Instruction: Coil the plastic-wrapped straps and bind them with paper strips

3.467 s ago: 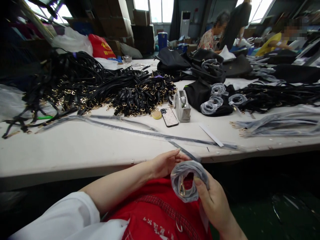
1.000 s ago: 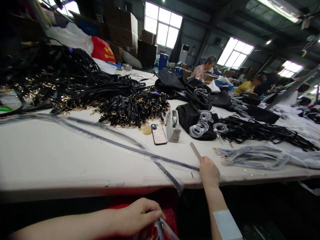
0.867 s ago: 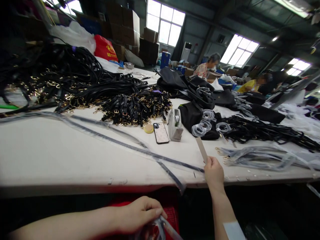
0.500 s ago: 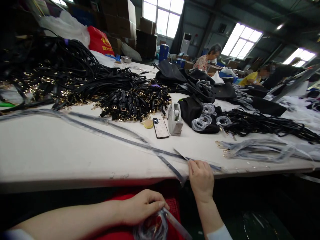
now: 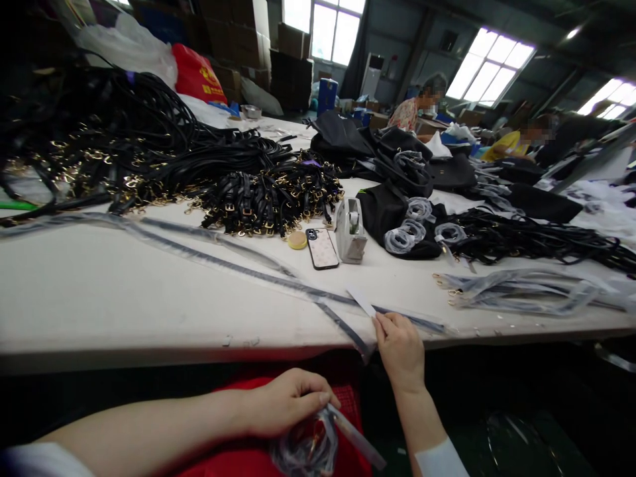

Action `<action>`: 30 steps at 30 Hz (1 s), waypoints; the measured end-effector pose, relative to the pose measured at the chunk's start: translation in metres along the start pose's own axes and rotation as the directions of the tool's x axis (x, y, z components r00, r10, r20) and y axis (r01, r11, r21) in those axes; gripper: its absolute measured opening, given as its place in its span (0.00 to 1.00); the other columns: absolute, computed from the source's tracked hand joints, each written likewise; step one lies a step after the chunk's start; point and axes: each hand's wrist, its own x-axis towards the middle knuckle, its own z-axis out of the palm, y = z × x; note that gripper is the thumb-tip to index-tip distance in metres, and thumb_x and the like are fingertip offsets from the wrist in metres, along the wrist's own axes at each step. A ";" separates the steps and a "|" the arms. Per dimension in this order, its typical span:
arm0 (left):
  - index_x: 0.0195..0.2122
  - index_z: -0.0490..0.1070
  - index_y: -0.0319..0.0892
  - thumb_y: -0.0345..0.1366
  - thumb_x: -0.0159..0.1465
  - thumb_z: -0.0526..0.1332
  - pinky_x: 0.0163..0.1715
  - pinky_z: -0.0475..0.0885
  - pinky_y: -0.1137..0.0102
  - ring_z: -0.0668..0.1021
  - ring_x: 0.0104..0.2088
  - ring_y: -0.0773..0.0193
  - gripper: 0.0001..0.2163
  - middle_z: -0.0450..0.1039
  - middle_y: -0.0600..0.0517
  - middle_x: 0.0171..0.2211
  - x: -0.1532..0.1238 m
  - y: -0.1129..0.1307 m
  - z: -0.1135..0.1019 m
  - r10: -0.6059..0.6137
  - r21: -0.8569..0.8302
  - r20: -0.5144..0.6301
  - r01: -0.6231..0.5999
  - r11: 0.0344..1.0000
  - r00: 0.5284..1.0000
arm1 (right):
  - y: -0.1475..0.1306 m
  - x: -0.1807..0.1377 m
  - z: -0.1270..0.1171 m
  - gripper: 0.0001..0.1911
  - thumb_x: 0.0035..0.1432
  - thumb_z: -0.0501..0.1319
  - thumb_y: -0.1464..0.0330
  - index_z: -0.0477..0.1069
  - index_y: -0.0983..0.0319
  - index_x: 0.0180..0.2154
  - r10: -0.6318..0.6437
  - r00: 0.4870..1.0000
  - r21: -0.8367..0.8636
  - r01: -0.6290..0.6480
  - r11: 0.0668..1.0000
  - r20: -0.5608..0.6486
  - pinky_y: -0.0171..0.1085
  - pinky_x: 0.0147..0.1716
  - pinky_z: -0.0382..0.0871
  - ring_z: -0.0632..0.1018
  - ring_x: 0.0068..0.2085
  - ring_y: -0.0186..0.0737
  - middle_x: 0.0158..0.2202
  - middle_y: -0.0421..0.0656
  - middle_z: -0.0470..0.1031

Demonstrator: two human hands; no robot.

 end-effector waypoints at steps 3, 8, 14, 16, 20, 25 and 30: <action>0.43 0.79 0.37 0.40 0.65 0.54 0.32 0.68 0.75 0.72 0.28 0.67 0.17 0.75 0.51 0.31 0.000 -0.002 0.000 -0.023 0.003 0.010 0.023 1.000 1.000 | 0.002 0.002 -0.002 0.15 0.68 0.54 0.64 0.79 0.62 0.42 -0.016 0.999 0.008 0.015 1.000 0.042 0.40 0.42 0.66 0.76 0.38 0.46 0.37 0.46 0.79; 0.43 0.79 0.38 0.39 0.65 0.53 0.36 0.69 0.74 0.73 0.31 0.66 0.17 0.77 0.51 0.32 0.001 -0.004 0.000 0.006 0.003 0.002 -0.006 1.000 1.000 | 0.002 0.003 -0.005 0.15 0.68 0.54 0.64 0.79 0.61 0.42 -0.001 0.996 0.001 0.001 1.000 0.085 0.39 0.40 0.65 0.76 0.39 0.46 0.37 0.45 0.79; 0.42 0.80 0.38 0.38 0.65 0.53 0.40 0.70 0.74 0.74 0.31 0.66 0.16 0.77 0.51 0.32 0.000 -0.002 0.001 0.023 0.006 -0.016 -0.023 1.000 1.000 | 0.001 0.007 -0.007 0.14 0.66 0.56 0.64 0.79 0.60 0.41 0.019 0.992 0.016 -0.021 1.000 0.126 0.39 0.39 0.66 0.77 0.38 0.45 0.37 0.45 0.79; 0.42 0.80 0.38 0.38 0.65 0.53 0.40 0.70 0.74 0.74 0.31 0.66 0.16 0.77 0.52 0.31 -0.001 -0.002 0.001 0.022 0.018 -0.016 -0.022 1.000 1.000 | 0.002 0.009 -0.010 0.13 0.66 0.56 0.64 0.80 0.59 0.40 0.026 0.989 0.031 -0.031 0.999 0.143 0.38 0.36 0.67 0.77 0.37 0.43 0.37 0.43 0.79; 0.43 0.79 0.37 0.38 0.65 0.53 0.39 0.70 0.74 0.74 0.30 0.66 0.17 0.77 0.51 0.31 -0.001 -0.002 0.001 0.029 0.011 -0.004 -0.029 1.000 1.000 | 0.002 0.014 -0.016 0.12 0.65 0.57 0.64 0.80 0.57 0.39 0.039 0.983 0.056 -0.049 0.997 0.177 0.38 0.33 0.67 0.78 0.36 0.41 0.37 0.41 0.79; 0.43 0.80 0.38 0.38 0.65 0.53 0.38 0.70 0.74 0.74 0.30 0.67 0.17 0.77 0.51 0.31 -0.001 -0.002 0.001 0.029 0.028 -0.007 -0.028 0.999 1.000 | 0.000 0.016 -0.018 0.14 0.65 0.56 0.64 0.80 0.57 0.37 0.042 0.977 0.063 -0.056 0.996 0.208 0.38 0.34 0.68 0.79 0.36 0.43 0.37 0.42 0.79; 0.43 0.80 0.37 0.37 0.64 0.53 0.37 0.70 0.75 0.75 0.31 0.66 0.16 0.78 0.51 0.33 -0.001 -0.003 0.000 0.042 0.038 -0.008 -0.042 0.998 0.999 | 0.008 0.016 -0.019 0.14 0.64 0.55 0.64 0.79 0.59 0.41 0.013 0.973 0.110 -0.040 0.993 0.230 0.40 0.40 0.72 0.79 0.39 0.44 0.40 0.44 0.79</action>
